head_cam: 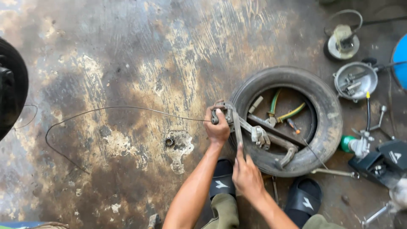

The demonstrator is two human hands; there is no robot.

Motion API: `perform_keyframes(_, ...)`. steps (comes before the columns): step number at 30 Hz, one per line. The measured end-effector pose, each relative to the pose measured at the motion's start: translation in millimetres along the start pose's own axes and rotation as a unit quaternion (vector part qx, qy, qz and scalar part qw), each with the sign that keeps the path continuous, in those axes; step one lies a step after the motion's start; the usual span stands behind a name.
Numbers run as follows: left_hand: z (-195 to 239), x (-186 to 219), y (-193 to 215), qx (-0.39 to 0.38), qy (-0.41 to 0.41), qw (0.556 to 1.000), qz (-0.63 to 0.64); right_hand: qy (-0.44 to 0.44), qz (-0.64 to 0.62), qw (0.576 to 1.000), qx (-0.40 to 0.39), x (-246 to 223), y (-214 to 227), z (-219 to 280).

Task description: The person sits on the workshop floor and files a metal bracket-like component, holding the part steady with one hand while moving a flat file across its edges with the other. The part rests on a tire as a work surface, and the person repositions it to file different sides.

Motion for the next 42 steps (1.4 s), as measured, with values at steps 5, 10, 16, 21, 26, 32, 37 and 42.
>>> perform_keyframes(5, 0.2, 1.9, -0.3, -0.002, 0.001, 1.000, 0.006, -0.034, -0.004, 0.999, -0.039, -1.0, 3.0, 1.9)
perform_keyframes(10, 1.8, 6.0, -3.8, 0.003, -0.011, 0.999, -0.030, -0.040, 0.001, 0.998, -0.052, 11.2, -12.6, 2.8)
perform_keyframes(16, -3.8, -6.6, -6.4, -0.003, 0.001, 1.000, 0.006, -0.037, -0.013, 0.998, -0.050, 3.6, 0.0, -4.5)
perform_keyframes(21, 0.5, -1.7, -2.2, -0.001, 0.003, 1.000, -0.017, -0.016, -0.029, 0.999, -0.031, 1.8, 2.3, -21.6)
perform_keyframes(26, -1.5, -1.6, -5.6, 0.000, 0.000, 1.000, 0.002, -0.014, -0.040, 0.999, -0.030, 9.3, 9.6, 0.0)
perform_keyframes(32, 0.9, 2.0, -2.8, 0.012, -0.007, 1.000, 0.005, -0.012, -0.024, 0.999, -0.032, 7.7, -0.2, -17.8)
perform_keyframes(37, 6.0, 0.9, -3.3, 0.015, 0.001, 1.000, 0.012, -0.030, -0.012, 0.999, -0.029, 11.4, -6.3, 9.8)
perform_keyframes(42, 4.0, -1.0, -5.0, 0.003, 0.005, 1.000, 0.026, -0.016, -0.032, 0.999, -0.026, 7.9, 4.4, -14.0)
Point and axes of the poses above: each hand's wrist, its own z-axis away from the middle knuckle, its own y-axis out of the back of the hand, x = y × z, the point moved 4 cm from there along -z, towards the middle knuckle, and after that the axes turned 2 degrees about z, right-handed, at the moved point
